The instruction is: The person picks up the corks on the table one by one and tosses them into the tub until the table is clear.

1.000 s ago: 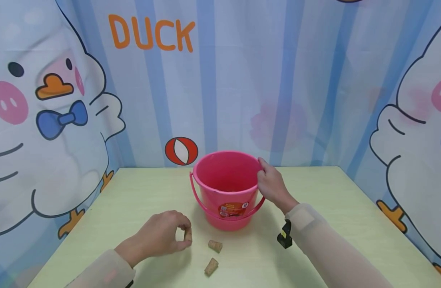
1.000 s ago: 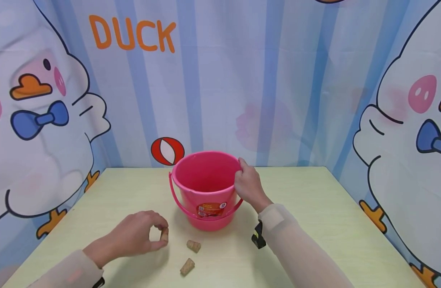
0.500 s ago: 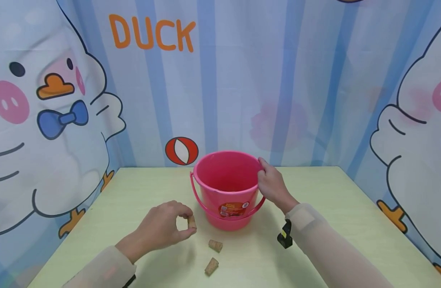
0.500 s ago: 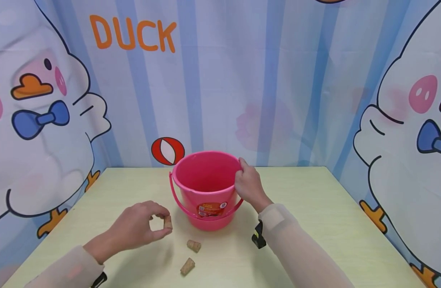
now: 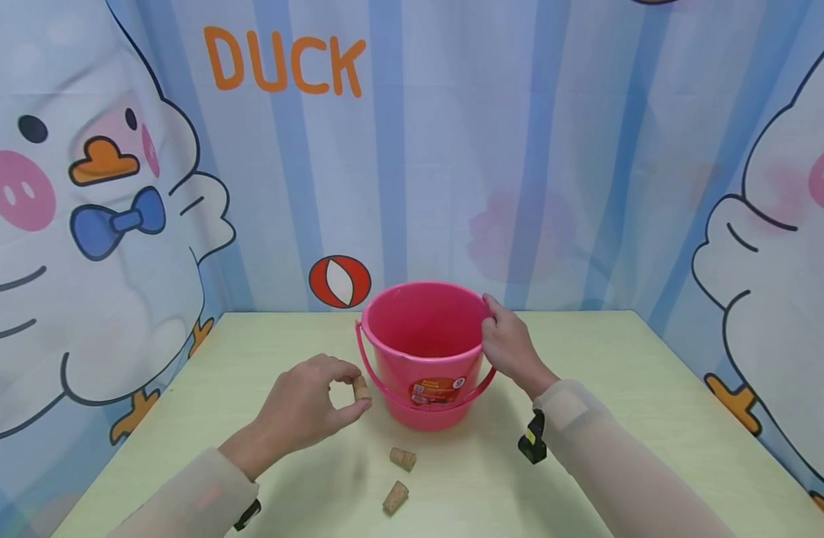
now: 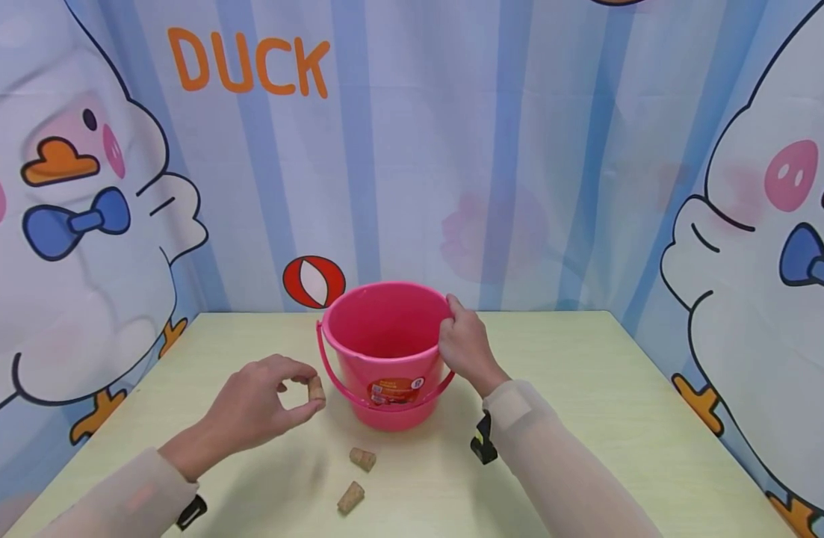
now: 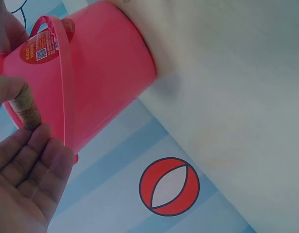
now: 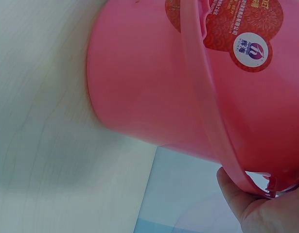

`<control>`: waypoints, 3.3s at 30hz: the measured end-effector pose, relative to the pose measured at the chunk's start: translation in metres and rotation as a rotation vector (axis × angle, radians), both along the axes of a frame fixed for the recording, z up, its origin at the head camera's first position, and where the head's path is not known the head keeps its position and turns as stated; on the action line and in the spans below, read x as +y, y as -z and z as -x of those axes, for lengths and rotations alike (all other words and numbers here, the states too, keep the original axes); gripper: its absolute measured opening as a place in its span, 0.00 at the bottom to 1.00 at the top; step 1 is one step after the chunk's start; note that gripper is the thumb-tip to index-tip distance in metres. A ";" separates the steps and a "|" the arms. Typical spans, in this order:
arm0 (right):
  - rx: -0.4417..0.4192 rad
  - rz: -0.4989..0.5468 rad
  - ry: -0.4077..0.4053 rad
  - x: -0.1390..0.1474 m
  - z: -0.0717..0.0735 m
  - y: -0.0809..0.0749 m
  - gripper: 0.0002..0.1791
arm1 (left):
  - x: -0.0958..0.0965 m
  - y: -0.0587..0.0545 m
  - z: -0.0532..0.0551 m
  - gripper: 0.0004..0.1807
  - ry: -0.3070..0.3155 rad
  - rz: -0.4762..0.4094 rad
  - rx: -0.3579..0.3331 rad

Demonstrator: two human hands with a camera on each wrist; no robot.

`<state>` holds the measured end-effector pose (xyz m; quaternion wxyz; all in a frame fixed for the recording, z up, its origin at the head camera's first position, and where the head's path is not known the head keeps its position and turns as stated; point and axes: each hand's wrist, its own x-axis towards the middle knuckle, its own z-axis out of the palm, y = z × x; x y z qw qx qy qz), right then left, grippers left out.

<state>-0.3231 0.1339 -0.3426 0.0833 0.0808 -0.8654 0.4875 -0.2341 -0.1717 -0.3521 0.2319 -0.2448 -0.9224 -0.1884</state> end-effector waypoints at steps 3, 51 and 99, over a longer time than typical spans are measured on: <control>-0.006 0.005 -0.001 0.000 0.000 0.000 0.34 | 0.002 -0.003 0.001 0.19 -0.006 -0.011 0.031; -0.011 0.003 -0.008 0.001 0.001 0.000 0.34 | 0.043 -0.040 0.028 0.09 0.095 -0.126 0.166; -0.022 -0.002 0.006 -0.001 -0.001 -0.001 0.34 | 0.086 -0.045 0.056 0.24 -0.086 -0.026 -0.138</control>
